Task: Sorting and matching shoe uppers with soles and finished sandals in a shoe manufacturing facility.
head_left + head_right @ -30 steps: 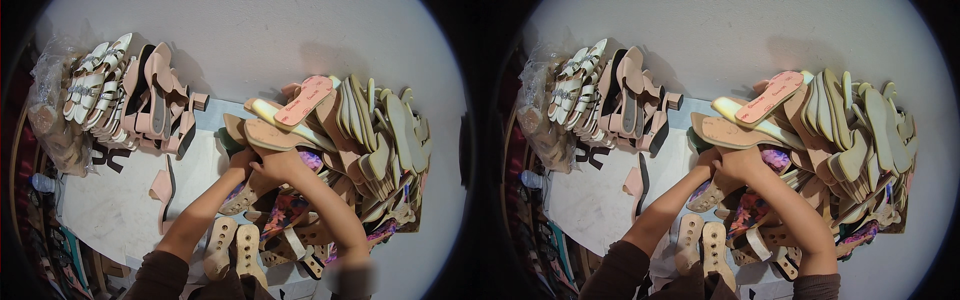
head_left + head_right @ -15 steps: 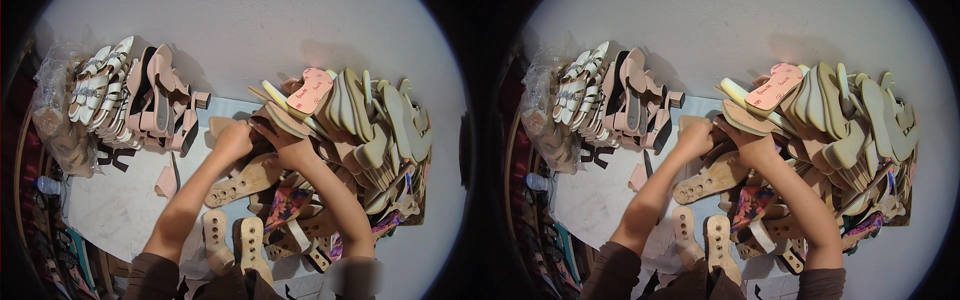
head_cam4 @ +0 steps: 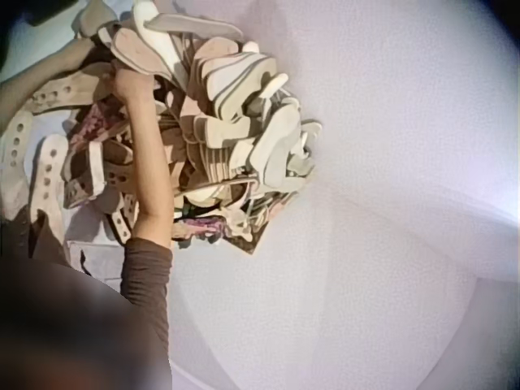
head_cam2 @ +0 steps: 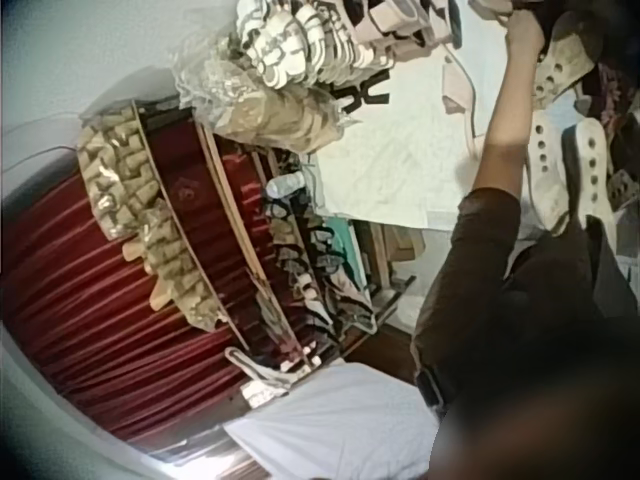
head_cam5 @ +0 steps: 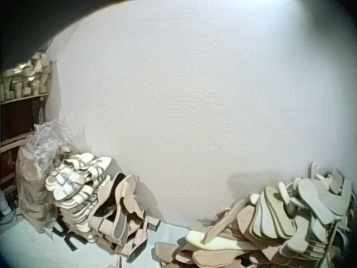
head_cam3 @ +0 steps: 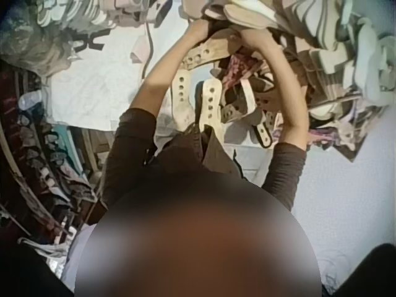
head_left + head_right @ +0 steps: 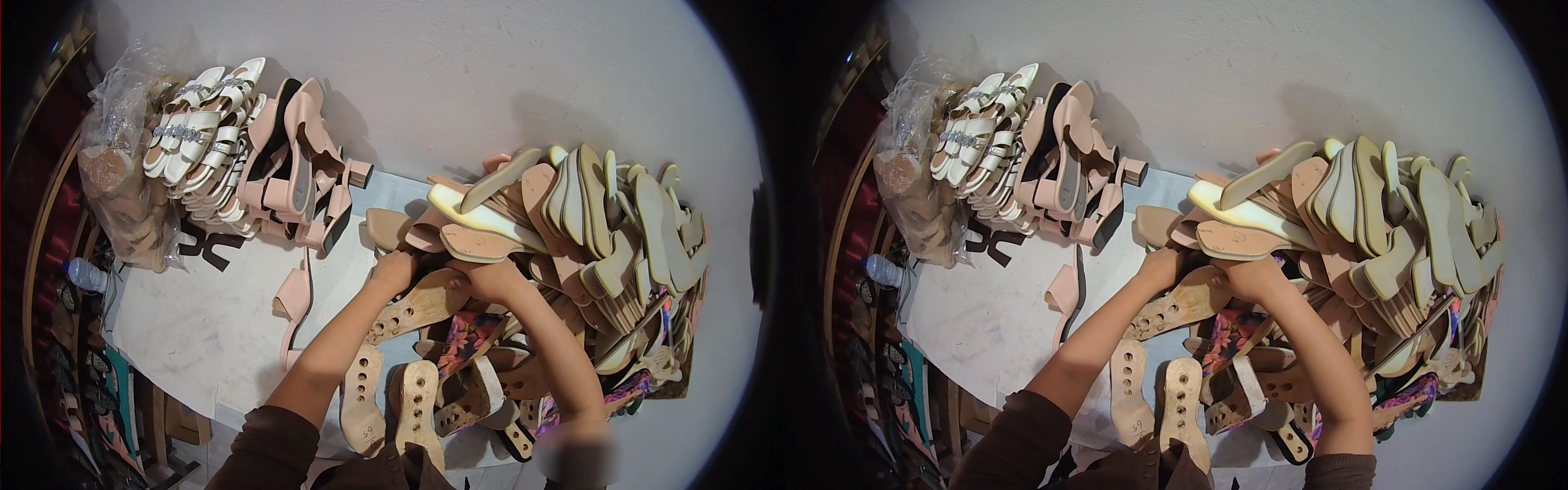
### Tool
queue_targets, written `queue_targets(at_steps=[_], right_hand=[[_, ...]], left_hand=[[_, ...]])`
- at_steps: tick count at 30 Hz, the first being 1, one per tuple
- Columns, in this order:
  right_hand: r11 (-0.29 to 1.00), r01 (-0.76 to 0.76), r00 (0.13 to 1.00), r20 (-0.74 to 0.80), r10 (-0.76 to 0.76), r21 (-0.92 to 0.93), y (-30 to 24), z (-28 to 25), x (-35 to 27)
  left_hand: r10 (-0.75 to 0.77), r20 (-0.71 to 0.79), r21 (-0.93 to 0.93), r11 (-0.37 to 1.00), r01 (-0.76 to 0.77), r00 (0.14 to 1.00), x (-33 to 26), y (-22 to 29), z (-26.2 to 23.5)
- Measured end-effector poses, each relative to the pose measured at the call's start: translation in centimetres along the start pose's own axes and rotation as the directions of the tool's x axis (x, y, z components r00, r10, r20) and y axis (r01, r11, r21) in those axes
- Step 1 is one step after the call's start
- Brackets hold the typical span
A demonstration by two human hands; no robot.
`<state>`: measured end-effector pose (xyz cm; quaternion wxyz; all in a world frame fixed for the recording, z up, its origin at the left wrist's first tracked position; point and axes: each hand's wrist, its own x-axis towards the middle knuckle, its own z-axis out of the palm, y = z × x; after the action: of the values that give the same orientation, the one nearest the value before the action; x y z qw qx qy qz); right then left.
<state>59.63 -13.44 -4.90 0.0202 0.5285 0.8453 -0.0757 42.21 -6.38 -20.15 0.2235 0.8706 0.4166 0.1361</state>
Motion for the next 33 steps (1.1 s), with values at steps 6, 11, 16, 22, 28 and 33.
queue_targets(at_steps=[6, 11, 16, 22, 28, 33], right_hand=[[1.000, -0.002, 1.000, -0.007, 0.002, -0.012, 0.2, -0.2, -0.6], [0.986, -0.154, 0.976, 0.167, 0.141, 0.069, -1.4, -2.6, -1.1], [0.998, -0.068, 0.997, -0.023, 0.068, -0.002, -0.9, 0.6, -1.3], [0.992, -0.128, 0.992, 0.018, 0.128, 0.006, -1.2, 1.1, -1.7], [0.964, -0.267, 0.909, 0.333, 0.251, 0.000, -4.1, -1.7, -1.9], [0.948, -0.314, 0.867, 0.391, 0.310, -0.056, -9.5, -5.4, -1.6]], left_hand=[[0.049, -0.182, 0.048, 0.998, -0.041, 0.982, -1.0, 2.3, -0.5], [0.119, -0.233, 0.134, 0.987, -0.089, 0.965, -1.1, 4.0, -3.4], [0.492, -0.059, 0.778, 0.568, -0.269, 0.868, -0.9, 7.7, -9.6], [0.543, -0.006, 0.716, 0.589, -0.375, 0.840, -4.5, 5.0, -13.5], [0.728, -0.179, 0.678, 0.579, -0.454, 0.661, -8.8, 3.1, -20.2], [0.635, -0.176, 0.643, 0.652, -0.401, 0.752, -13.2, -0.2, -24.2]])
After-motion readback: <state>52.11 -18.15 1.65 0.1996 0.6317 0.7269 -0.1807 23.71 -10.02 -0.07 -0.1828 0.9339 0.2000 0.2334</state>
